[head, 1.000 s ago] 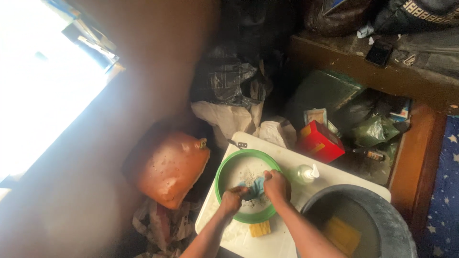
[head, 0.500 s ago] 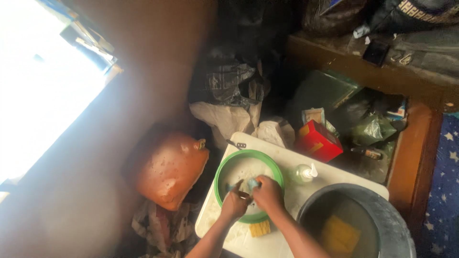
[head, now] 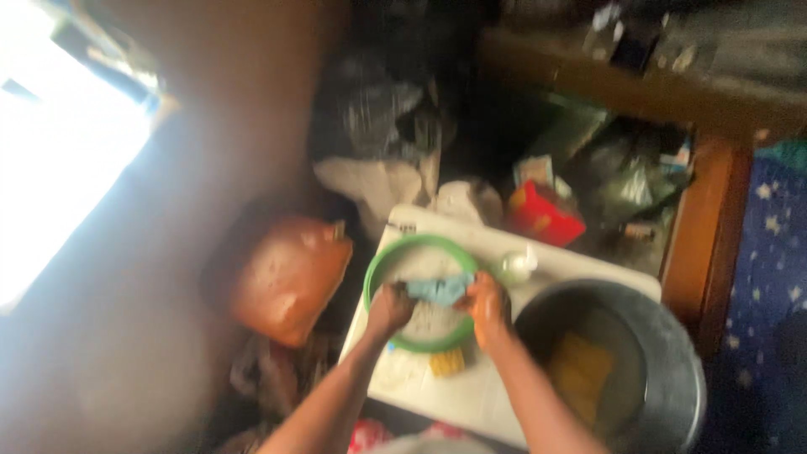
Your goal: Washing a rag in a basin of soapy water and using it to clean glass louver windows.
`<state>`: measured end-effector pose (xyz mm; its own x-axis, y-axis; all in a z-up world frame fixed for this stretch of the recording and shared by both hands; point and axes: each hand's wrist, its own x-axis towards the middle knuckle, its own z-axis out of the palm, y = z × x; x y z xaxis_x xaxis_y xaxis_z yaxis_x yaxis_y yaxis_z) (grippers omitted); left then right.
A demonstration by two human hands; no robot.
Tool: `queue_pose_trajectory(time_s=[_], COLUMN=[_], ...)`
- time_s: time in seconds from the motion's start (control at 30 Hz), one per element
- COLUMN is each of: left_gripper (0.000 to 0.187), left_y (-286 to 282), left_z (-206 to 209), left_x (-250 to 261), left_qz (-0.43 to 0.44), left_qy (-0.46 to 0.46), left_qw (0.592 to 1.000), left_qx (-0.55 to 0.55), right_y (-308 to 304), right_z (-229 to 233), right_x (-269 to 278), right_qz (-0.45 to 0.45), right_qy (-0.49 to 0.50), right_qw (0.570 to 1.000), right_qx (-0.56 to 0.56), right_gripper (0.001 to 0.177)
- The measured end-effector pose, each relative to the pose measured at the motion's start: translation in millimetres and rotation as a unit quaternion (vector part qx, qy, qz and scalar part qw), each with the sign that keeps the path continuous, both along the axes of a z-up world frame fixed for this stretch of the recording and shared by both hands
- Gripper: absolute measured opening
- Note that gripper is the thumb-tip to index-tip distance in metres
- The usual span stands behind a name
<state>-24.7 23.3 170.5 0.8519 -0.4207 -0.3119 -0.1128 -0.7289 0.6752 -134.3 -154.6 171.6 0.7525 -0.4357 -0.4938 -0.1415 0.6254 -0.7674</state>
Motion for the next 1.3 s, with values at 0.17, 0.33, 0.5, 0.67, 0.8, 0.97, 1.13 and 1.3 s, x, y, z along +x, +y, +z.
queue_pose_trajectory(time_s=[0.17,0.33,0.5,0.67,0.8,0.97,1.13,1.3], left_gripper=[0.038,0.034,0.027,0.04,0.053,0.057,0.049,0.038], left_y=[-8,-13,-17,-18,-21,-46,-44,-35], left_z=[42,49,50,32,33,83,72,72], left_x=[-4,-14,-25,-30,-41,-77,-67,-54], left_qz=[0.005,-0.018,0.012,0.051,0.042,0.093,0.109,0.065], left_qy=[0.017,0.036,0.299,0.197,-0.033,-0.131,-0.021,-0.341], left_qw=[0.996,0.989,0.904,0.941,0.997,0.986,0.991,0.934], left_qx=[-0.086,-0.144,-0.304,-0.27,-0.06,0.045,0.076,0.081], right_y=[7,24,32,35,46,57,48,60], right_z=[-43,-51,-57,-74,-76,-22,-51,6], right_x=[14,23,27,27,28,27,25,24], right_qz=[-0.015,-0.005,0.033,0.077,0.061,0.068,0.076,0.015], right_qy=[0.095,0.181,-0.006,-0.141,-0.095,-0.132,-0.15,-0.022], right_qw=[0.988,0.973,0.947,0.925,0.908,0.924,0.904,0.912], right_qx=[0.119,0.146,0.318,0.344,0.403,0.352,0.394,0.41], right_gripper=[0.035,0.028,0.038,0.032,0.037,0.042,0.037,0.036])
